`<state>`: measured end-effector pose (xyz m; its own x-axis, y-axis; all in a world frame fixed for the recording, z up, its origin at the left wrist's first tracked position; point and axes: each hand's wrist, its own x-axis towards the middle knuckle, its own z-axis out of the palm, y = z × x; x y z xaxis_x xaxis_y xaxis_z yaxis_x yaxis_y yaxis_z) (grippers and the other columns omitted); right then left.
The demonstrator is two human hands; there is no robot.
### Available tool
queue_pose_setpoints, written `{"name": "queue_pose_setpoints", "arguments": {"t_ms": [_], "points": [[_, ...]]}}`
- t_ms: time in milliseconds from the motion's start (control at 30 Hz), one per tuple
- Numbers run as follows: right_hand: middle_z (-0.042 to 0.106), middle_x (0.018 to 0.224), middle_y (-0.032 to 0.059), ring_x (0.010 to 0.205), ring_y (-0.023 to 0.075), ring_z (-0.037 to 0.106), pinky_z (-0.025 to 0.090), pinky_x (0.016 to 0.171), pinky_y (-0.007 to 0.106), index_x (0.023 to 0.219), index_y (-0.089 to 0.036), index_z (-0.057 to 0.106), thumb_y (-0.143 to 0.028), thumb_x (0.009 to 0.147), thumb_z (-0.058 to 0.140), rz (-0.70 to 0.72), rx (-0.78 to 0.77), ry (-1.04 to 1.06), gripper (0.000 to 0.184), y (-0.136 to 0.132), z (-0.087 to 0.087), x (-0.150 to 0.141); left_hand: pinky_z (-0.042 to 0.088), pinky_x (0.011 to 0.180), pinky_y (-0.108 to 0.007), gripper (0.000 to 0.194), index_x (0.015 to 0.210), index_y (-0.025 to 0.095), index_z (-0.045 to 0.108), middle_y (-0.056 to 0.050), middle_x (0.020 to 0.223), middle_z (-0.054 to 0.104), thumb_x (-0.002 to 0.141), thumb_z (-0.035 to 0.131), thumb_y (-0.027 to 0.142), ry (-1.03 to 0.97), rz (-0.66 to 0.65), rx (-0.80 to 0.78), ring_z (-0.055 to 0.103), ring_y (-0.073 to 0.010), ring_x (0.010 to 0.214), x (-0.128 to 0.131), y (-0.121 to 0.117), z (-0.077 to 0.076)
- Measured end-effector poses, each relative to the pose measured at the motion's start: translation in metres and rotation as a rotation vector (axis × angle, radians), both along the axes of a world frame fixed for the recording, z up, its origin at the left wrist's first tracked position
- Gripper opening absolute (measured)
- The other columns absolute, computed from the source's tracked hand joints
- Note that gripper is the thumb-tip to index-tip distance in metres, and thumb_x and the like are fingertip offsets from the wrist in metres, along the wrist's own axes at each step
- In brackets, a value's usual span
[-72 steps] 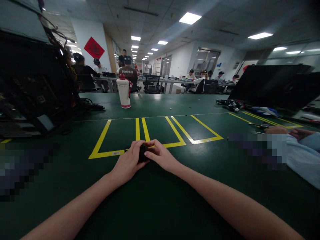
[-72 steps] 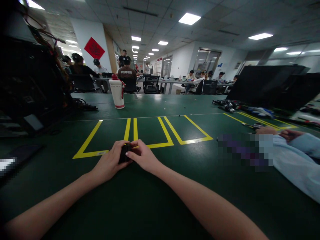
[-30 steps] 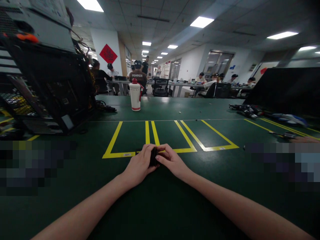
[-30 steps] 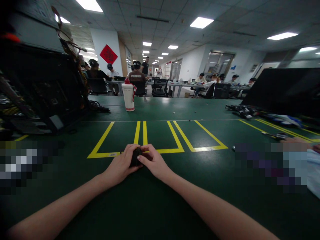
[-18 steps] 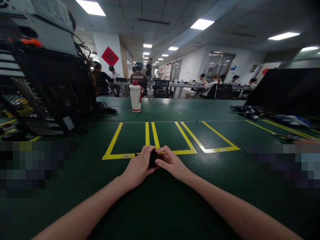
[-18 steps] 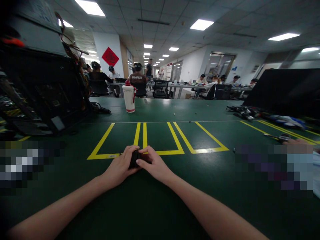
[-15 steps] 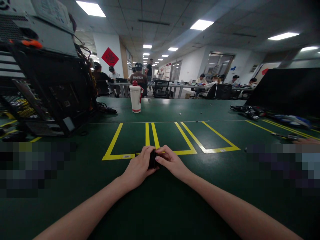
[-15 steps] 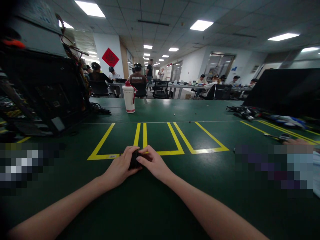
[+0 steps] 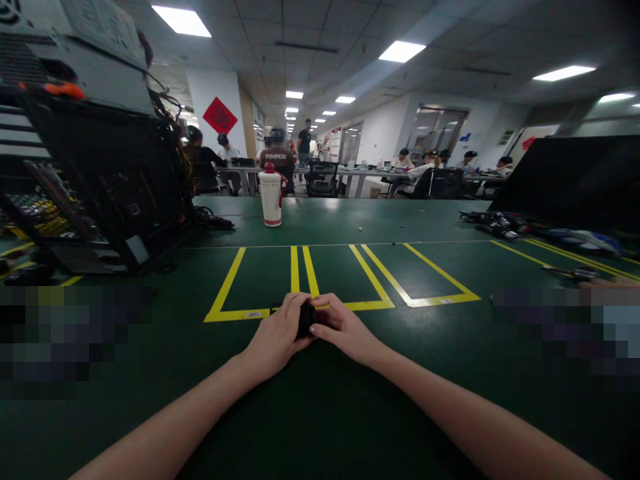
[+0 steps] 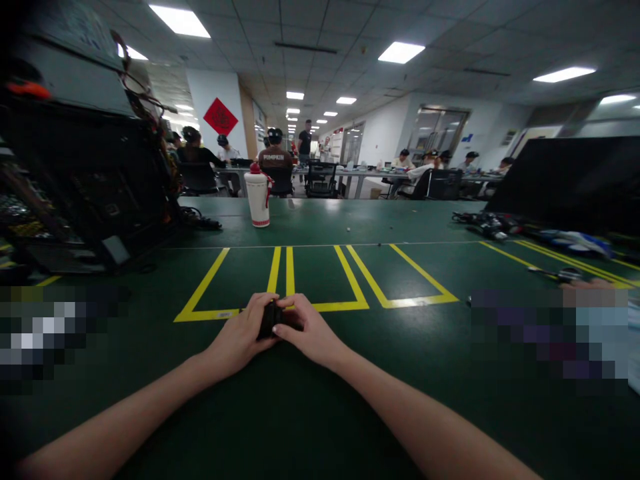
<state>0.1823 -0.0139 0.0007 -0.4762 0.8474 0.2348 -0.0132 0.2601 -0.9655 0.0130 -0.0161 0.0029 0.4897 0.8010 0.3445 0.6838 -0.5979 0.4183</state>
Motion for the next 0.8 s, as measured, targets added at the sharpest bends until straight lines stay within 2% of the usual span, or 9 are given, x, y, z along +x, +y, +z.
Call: {"name": "queue_pose_setpoints", "arguments": {"t_ms": [200, 400, 533, 700, 800], "points": [[0.051, 0.095, 0.0004, 0.094, 0.0152, 0.053, 0.044, 0.083, 0.034, 0.093, -0.022, 0.047, -0.024, 0.077, 0.053, -0.043, -0.025, 0.012, 0.017, -0.0002, 0.0016, -0.0032, 0.048, 0.076, -0.038, 0.053, 0.117, 0.024, 0.024, -0.006, 0.119, 0.036, 0.074, 0.054, 0.025, -0.009, -0.022, -0.006, 0.052, -0.0224, 0.097, -0.0016, -0.0015, 0.001], [0.049, 0.102, 0.0016, 0.099, 0.0166, 0.05, 0.044, 0.085, 0.036, 0.101, -0.024, 0.045, -0.024, 0.077, 0.052, -0.06, -0.084, -0.054, 0.024, -0.0023, 0.0071, -0.0016, 0.048, 0.076, -0.039, 0.053, 0.118, 0.025, 0.023, -0.006, 0.119, 0.037, 0.075, 0.053, 0.025, -0.008, -0.026, -0.007, 0.052, -0.0225, 0.098, -0.0017, -0.0017, 0.0017], [0.046, 0.103, 0.0017, 0.097, 0.0155, 0.051, 0.043, 0.087, 0.036, 0.098, -0.023, 0.047, -0.022, 0.077, 0.053, -0.061, -0.022, -0.091, 0.022, -0.0028, 0.0071, -0.0003, 0.049, 0.074, -0.038, 0.052, 0.117, 0.025, 0.024, -0.006, 0.119, 0.036, 0.074, 0.054, 0.025, 0.001, -0.014, -0.007, 0.053, -0.022, 0.094, -0.0012, -0.0012, 0.002], [0.043, 0.11, 0.0021, 0.106, 0.0157, 0.045, 0.037, 0.095, 0.036, 0.102, -0.024, 0.047, -0.017, 0.074, 0.055, -0.069, 0.132, -0.12, 0.03, -0.0081, 0.0074, 0.001, 0.049, 0.076, -0.036, 0.056, 0.118, 0.024, 0.024, -0.005, 0.119, 0.036, 0.073, 0.056, 0.022, 0.001, -0.024, -0.012, 0.053, -0.0206, 0.093, -0.0021, -0.0017, 0.0016], [0.044, 0.109, 0.0027, 0.107, 0.0161, 0.045, 0.037, 0.095, 0.037, 0.102, -0.024, 0.049, -0.02, 0.077, 0.052, -0.103, 0.159, -0.147, 0.025, -0.01, 0.0073, 0.0005, 0.049, 0.074, -0.037, 0.056, 0.118, 0.024, 0.023, -0.006, 0.119, 0.036, 0.073, 0.056, 0.023, 0.0, -0.025, -0.009, 0.052, -0.0215, 0.095, -0.0019, -0.0012, 0.0005]]}}
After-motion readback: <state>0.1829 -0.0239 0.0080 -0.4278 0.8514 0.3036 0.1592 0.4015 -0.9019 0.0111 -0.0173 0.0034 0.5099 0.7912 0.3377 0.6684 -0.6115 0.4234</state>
